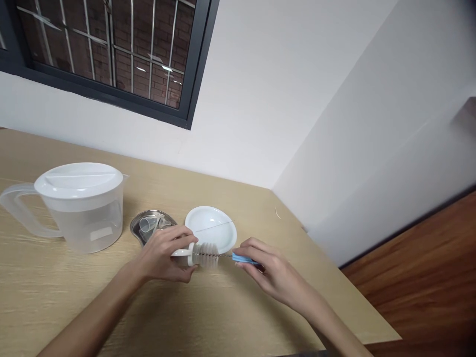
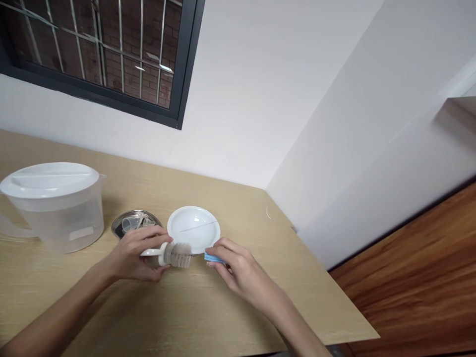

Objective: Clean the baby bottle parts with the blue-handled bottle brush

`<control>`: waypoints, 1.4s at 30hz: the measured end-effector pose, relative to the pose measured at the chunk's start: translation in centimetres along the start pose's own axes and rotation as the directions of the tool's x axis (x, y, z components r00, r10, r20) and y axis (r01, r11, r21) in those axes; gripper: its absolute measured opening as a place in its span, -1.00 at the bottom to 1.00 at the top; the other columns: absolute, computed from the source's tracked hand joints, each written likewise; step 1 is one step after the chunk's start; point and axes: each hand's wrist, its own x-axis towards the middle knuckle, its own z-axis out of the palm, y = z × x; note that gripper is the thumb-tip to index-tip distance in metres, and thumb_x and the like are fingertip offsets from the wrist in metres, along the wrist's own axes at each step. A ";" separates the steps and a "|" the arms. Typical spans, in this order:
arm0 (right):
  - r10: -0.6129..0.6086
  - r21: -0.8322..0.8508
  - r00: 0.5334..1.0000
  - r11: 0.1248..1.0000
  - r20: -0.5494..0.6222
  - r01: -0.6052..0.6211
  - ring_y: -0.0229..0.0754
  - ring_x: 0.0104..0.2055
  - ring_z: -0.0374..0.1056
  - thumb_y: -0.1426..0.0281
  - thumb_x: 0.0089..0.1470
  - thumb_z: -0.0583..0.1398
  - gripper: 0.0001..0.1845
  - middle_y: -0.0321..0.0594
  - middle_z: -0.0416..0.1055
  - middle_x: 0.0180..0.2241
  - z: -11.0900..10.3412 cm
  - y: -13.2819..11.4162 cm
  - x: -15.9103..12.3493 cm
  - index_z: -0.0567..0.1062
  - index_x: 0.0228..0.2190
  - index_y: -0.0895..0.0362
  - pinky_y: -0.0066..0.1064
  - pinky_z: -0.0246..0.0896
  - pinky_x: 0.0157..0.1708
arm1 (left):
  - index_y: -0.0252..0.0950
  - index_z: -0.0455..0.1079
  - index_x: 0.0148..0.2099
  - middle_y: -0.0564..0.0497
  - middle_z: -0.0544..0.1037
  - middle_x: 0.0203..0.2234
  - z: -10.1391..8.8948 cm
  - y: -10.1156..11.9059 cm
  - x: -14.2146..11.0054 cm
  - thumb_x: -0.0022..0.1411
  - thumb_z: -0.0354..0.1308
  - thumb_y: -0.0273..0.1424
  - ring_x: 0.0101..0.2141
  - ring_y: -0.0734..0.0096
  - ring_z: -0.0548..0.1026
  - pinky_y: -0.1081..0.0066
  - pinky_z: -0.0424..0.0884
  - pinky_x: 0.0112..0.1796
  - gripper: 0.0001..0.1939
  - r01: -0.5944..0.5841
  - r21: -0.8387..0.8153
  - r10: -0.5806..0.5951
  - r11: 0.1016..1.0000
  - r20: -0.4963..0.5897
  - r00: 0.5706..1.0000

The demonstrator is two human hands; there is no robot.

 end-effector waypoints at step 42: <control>-0.130 -0.037 0.985 0.991 -0.117 0.126 -0.17 -0.18 0.42 0.44 0.29 0.08 -0.75 -0.15 0.47 -0.18 0.7 2.4 -1.3 0.40 -0.02 0.06 -0.37 0.32 -0.21 | -0.24 0.47 -0.18 -0.01 0.57 -0.31 -0.9 -0.2 0.4 -0.13 0.23 -0.41 -0.37 0.35 0.53 0.41 0.40 -0.37 -0.64 0.020 0.048 -0.022 0.999 0.036 0.999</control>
